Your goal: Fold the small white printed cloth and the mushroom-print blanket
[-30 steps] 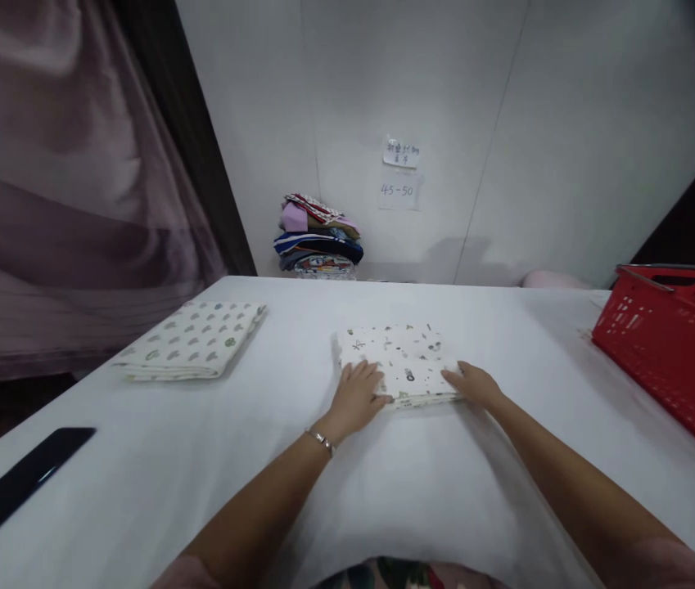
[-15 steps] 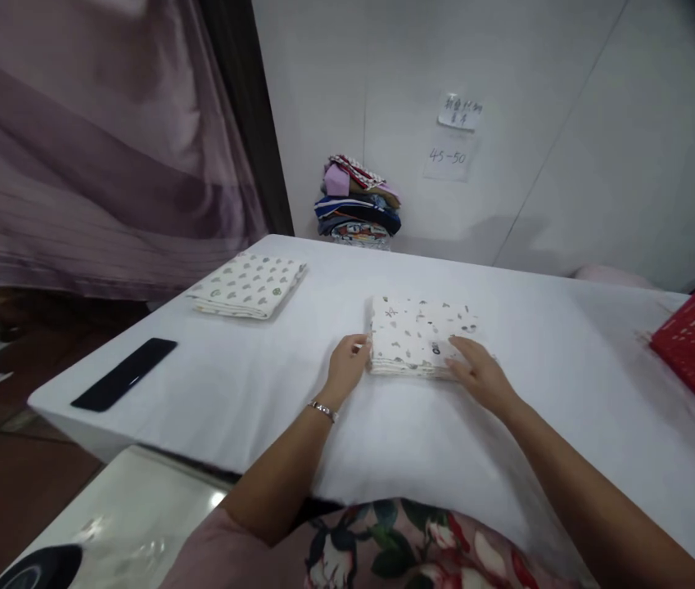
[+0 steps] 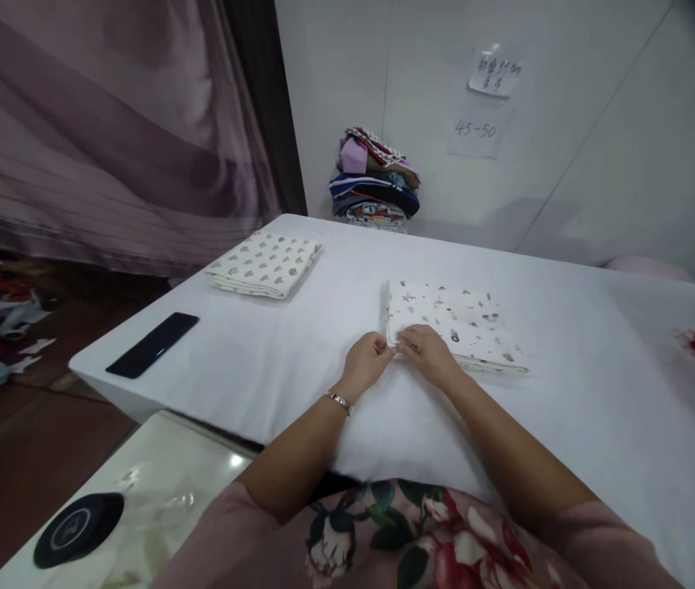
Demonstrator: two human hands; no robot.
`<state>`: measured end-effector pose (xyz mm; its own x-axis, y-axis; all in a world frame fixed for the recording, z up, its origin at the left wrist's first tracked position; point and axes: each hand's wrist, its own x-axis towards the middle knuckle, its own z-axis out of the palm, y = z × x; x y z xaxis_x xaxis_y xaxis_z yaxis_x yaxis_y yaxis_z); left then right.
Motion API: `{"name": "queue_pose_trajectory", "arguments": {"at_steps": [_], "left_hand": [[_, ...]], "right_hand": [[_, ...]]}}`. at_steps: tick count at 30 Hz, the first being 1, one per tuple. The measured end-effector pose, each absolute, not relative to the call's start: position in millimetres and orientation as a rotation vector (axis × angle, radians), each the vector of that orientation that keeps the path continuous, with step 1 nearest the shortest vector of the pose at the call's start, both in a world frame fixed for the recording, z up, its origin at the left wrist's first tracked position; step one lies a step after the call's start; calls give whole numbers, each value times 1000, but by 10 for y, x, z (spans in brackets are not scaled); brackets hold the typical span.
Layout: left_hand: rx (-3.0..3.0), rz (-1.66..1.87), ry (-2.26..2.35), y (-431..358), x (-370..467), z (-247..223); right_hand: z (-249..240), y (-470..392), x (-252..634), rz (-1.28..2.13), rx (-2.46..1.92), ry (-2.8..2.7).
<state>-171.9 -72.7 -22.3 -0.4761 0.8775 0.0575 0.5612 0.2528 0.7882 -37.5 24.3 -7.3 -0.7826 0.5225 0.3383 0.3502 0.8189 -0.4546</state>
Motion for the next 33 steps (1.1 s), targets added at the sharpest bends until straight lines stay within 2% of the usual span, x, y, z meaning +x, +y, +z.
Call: {"name": "queue_pose_trajectory", "arguments": {"at_steps": [15, 33], "left_hand": [[1177, 1267, 1942, -640, -1794, -279], [981, 1381, 1708, -597, -1773, -264]], "right_hand": [[-211, 245, -362, 658, -644, -2321], [-248, 207, -390, 544, -547, -2405]]}}
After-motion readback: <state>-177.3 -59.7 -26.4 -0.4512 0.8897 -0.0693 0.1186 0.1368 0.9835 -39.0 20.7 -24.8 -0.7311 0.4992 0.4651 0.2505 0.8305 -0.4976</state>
